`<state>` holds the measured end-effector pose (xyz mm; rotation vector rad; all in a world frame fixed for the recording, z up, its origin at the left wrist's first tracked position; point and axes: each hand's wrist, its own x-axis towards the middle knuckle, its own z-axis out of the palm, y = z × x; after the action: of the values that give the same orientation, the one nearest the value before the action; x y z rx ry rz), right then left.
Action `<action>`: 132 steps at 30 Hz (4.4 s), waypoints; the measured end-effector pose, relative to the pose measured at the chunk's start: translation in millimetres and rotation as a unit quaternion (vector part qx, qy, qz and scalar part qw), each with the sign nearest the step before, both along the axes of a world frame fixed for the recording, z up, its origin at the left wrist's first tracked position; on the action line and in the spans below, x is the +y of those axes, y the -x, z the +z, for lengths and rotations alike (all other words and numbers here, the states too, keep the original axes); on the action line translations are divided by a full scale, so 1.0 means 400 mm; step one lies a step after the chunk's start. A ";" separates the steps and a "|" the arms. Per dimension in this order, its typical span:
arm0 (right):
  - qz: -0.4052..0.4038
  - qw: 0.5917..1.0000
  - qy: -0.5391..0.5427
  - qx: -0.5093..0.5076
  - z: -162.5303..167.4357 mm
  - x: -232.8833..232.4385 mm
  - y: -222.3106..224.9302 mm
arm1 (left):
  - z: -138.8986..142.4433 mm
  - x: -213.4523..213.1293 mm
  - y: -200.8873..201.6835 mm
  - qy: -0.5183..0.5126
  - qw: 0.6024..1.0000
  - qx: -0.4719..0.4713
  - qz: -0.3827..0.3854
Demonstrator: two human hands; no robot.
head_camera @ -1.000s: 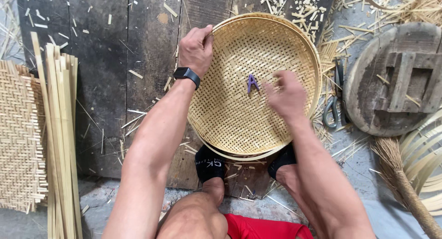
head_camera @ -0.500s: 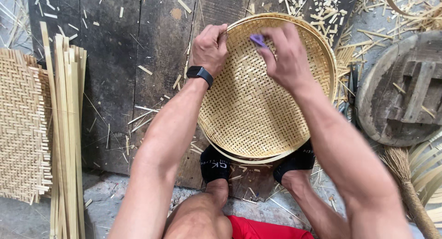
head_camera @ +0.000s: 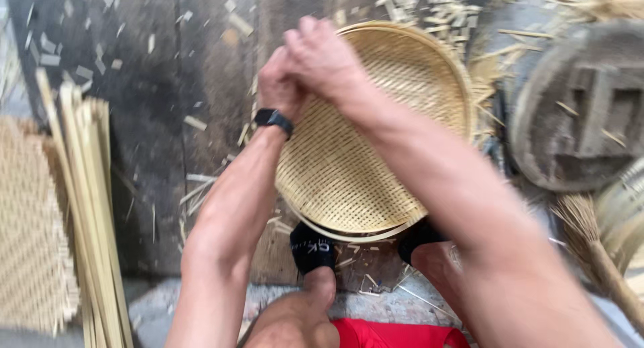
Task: The person assembles a round woven basket by placing a pre-woven mat into a circular frame, pressing the edges, and trimming excess strands with scissors. They then place a wooden press on top to hold the assembly.
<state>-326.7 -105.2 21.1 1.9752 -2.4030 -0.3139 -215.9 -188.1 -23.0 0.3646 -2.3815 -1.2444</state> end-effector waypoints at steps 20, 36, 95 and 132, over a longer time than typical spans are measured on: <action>-0.134 0.940 0.067 -0.306 0.146 0.776 -0.599 | 0.199 0.193 -0.595 0.231 0.892 -0.057 -0.383; -0.181 0.901 0.055 -0.392 0.102 0.774 -0.551 | 0.122 0.220 -0.618 0.332 0.878 -0.034 -0.343; -0.104 0.946 0.294 -0.092 -0.046 0.327 0.138 | 0.044 0.090 -0.488 0.315 0.846 -0.022 -0.430; -0.500 0.854 0.033 -0.137 -0.072 0.606 0.092 | 0.083 0.125 -0.462 0.292 0.853 -0.043 -0.431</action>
<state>-363.4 137.1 -7.8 0.5793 -3.3482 0.0770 -31.1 -138.3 10.4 -0.9514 -2.9356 -0.6888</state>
